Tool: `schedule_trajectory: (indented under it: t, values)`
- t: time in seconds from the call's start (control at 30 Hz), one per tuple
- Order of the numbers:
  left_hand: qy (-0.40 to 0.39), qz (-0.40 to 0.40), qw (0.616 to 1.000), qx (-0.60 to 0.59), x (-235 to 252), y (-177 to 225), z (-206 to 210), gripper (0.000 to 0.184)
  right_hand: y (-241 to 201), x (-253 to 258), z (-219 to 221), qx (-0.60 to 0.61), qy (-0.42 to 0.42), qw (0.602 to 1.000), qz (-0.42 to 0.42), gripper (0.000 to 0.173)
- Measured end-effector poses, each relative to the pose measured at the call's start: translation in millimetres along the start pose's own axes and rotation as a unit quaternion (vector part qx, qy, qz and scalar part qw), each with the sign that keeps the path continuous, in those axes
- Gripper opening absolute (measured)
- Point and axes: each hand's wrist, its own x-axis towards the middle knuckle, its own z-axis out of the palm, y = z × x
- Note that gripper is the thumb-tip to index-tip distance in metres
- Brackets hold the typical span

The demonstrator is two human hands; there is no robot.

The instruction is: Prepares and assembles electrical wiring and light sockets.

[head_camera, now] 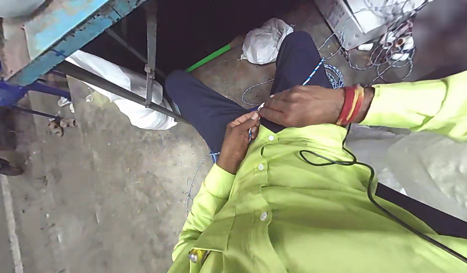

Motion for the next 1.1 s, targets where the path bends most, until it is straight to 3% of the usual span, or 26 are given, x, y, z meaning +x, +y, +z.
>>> schedule_trajectory:
  t: [0.27,0.33,0.47,0.53,0.6,0.7,0.77,0.83,0.93,1.0,1.1]
  values:
    - [0.005,-0.019,1.000,-0.013,0.9,-1.8,-0.4,0.017,14.3,11.4,5.8,-0.048,0.023,0.995,-0.087,0.019]
    - [0.008,0.013,1.000,0.011,-0.3,-4.5,-0.2,0.016,14.9,16.8,6.5,0.002,0.015,0.998,-0.054,0.019]
    - [0.015,0.112,0.974,0.198,-18.9,-0.8,8.3,0.014,14.4,21.5,-5.4,0.164,-0.029,0.979,0.120,0.032]
    - [0.019,0.187,0.952,0.242,-14.3,-7.8,12.0,0.011,11.0,22.3,-17.6,0.250,-0.072,0.941,0.215,0.028]
    - [0.004,0.243,0.932,0.269,-8.5,-15.4,10.6,0.011,9.9,25.0,-27.2,0.342,-0.127,0.878,0.310,0.027]
    - [-0.026,0.223,0.935,0.273,-8.5,-12.9,8.4,0.013,8.2,27.0,-30.3,0.465,-0.152,0.778,0.394,0.027]
    - [-0.034,0.181,0.951,0.250,-11.9,-7.1,9.0,0.014,8.0,26.7,-29.1,0.495,-0.147,0.750,0.413,0.025]
    - [-0.044,0.160,0.962,0.218,-12.4,-5.2,6.7,0.015,9.5,25.1,-27.2,0.483,-0.138,0.769,0.396,0.022]
    - [-0.070,0.171,0.967,0.175,-8.3,-8.6,1.1,0.024,13.4,21.4,-23.4,0.412,-0.119,0.838,0.338,0.018]
    - [-0.034,0.166,0.964,0.206,-9.9,-5.4,7.4,0.017,12.9,20.3,-24.1,0.352,-0.106,0.878,0.305,0.018]
    - [0.008,0.192,0.944,0.269,-8.2,-5.7,15.0,0.010,16.6,16.7,-20.4,0.236,-0.070,0.955,0.166,0.022]
